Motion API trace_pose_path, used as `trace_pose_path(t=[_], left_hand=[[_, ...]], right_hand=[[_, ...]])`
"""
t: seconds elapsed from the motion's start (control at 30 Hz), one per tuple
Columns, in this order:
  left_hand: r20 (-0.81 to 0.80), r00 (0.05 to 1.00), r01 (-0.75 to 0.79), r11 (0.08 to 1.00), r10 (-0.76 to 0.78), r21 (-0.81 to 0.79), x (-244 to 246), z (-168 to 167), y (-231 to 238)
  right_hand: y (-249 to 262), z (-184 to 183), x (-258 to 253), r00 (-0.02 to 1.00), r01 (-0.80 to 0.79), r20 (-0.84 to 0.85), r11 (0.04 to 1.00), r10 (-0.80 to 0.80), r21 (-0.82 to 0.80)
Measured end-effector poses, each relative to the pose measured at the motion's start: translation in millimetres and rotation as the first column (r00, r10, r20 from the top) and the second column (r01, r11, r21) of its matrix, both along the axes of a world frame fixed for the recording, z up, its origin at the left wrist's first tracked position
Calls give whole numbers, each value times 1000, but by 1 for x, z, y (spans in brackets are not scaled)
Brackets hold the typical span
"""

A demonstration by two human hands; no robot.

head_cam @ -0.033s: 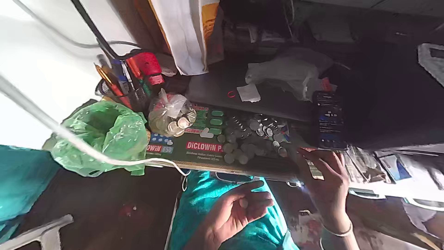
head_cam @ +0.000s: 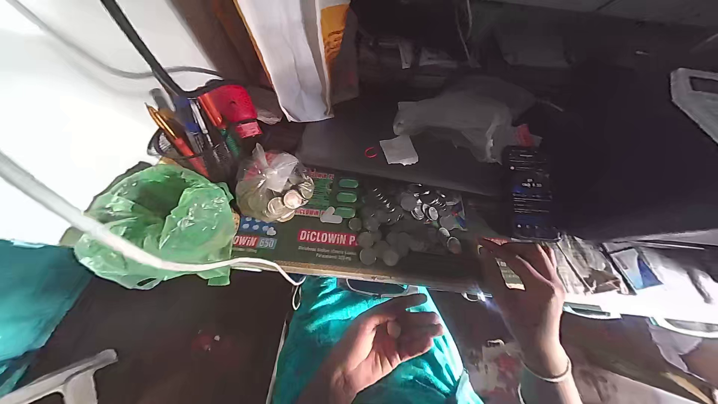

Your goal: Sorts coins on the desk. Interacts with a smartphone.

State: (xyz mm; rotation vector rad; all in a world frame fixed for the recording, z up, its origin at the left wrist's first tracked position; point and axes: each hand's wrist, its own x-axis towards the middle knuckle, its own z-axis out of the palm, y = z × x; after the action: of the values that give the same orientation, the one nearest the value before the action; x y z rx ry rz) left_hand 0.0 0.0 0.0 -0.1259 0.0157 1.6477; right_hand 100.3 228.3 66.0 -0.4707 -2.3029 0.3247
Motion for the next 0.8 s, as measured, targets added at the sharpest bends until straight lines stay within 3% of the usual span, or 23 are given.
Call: trace_pose_path(t=[0.13,0.3,0.43,0.57,0.63,0.7,0.8], left_hand=[[-36,997,75,997,-74,20,3,-2,9],[-23,995,101,995,-102,-24,7,0,22],[22,995,94,995,-93,-45,12,2,29],[3,997,81,993,-81,-82,14,4,33],[-12,998,64,995,-65,-74,15,4,35],[-17,998,52,998,-53,-24,17,3,34],[-60,996,57,998,-58,-13,22,7,30]], right_hand=[[-3,-2,0,996,-33,79,999,36,-43],[3,-8,-9,977,-63,208,997,55,32],[7,-7,-5,990,-85,110,996,83,12],[9,2,4,999,-36,-11,978,35,-204],[6,8,14,988,-141,-128,867,91,-477],[-3,16,20,949,-302,-296,601,113,-740],[-18,23,21,881,-468,-468,244,61,-849]])
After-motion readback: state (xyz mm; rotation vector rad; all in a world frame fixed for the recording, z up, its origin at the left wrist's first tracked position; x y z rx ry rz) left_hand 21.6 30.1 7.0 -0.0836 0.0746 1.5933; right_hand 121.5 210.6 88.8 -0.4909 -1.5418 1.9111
